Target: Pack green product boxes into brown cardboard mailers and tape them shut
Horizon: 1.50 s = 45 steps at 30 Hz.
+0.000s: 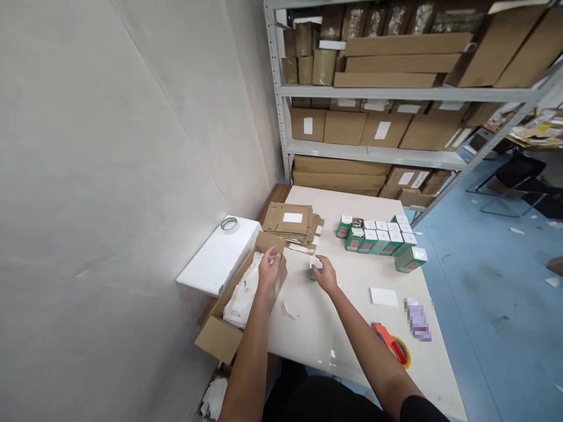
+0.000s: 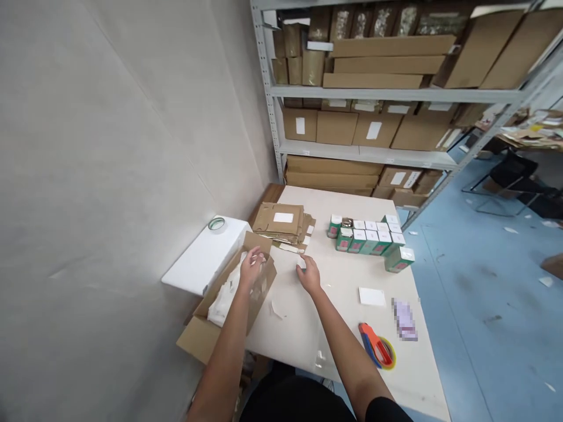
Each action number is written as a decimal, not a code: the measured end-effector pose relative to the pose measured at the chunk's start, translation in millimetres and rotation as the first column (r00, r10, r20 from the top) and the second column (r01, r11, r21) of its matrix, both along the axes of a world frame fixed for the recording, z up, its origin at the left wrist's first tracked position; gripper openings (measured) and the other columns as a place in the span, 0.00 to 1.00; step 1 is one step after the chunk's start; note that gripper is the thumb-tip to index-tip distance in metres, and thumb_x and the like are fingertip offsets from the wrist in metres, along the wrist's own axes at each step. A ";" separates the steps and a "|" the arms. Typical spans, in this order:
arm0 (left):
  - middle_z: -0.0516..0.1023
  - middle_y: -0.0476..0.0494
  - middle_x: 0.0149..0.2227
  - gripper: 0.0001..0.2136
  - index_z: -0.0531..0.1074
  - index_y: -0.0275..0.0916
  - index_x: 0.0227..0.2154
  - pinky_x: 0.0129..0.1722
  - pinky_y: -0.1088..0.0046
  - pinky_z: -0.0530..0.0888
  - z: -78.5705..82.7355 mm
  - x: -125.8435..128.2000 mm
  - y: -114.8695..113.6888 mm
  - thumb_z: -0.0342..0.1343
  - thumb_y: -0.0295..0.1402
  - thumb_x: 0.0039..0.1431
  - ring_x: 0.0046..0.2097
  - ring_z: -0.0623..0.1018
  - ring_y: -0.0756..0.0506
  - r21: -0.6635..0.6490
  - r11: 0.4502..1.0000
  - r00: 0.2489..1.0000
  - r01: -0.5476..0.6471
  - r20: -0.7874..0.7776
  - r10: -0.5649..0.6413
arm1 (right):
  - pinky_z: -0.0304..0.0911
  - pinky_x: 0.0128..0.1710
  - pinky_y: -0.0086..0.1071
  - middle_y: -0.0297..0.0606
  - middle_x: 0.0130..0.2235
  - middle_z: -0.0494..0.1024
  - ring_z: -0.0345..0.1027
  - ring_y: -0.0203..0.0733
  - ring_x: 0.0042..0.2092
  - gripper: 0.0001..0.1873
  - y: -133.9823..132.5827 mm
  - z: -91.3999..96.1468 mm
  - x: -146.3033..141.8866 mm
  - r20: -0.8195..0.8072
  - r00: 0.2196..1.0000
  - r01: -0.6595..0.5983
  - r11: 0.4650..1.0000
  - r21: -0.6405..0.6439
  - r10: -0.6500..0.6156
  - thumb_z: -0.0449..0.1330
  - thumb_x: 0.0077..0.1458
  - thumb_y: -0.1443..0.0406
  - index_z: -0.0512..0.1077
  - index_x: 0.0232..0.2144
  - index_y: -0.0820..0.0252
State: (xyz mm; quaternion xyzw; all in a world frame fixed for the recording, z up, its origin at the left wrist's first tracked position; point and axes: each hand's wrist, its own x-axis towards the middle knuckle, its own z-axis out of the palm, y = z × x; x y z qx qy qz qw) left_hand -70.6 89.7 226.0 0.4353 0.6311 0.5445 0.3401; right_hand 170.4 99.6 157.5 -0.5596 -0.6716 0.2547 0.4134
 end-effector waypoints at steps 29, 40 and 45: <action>0.60 0.20 0.70 0.31 0.64 0.29 0.64 0.64 0.51 0.63 -163.3 -101.9 331.3 0.58 0.32 0.57 0.69 0.63 0.28 -0.499 0.849 0.854 -0.176 -0.506 -0.121 | 0.53 0.67 0.51 0.38 0.75 0.51 0.37 0.63 0.75 0.36 285.3 -97.6 -112.4 0.581 0.744 0.123 0.787 -0.605 0.330 0.57 0.63 0.62 0.56 0.71 0.52; 0.72 0.23 0.57 0.23 0.70 0.32 0.60 0.55 0.52 0.71 -138.0 -108.1 341.7 0.55 0.32 0.64 0.60 0.73 0.29 -0.456 0.803 0.802 -0.383 -0.595 0.044 | 0.45 0.69 0.57 0.36 0.76 0.47 0.28 0.58 0.76 0.32 280.4 -116.5 -111.2 0.535 0.779 0.138 0.743 -0.655 0.328 0.56 0.64 0.55 0.59 0.68 0.46; 0.76 0.33 0.55 0.15 0.76 0.39 0.53 0.51 0.64 0.74 -99.6 -110.5 348.7 0.55 0.30 0.65 0.52 0.80 0.38 -0.453 0.863 0.903 -0.223 -0.431 0.007 | 0.59 0.63 0.43 0.44 0.65 0.70 0.58 0.51 0.69 0.29 284.2 -100.8 -99.3 0.390 0.904 0.145 0.729 -0.668 0.178 0.52 0.66 0.56 0.61 0.67 0.52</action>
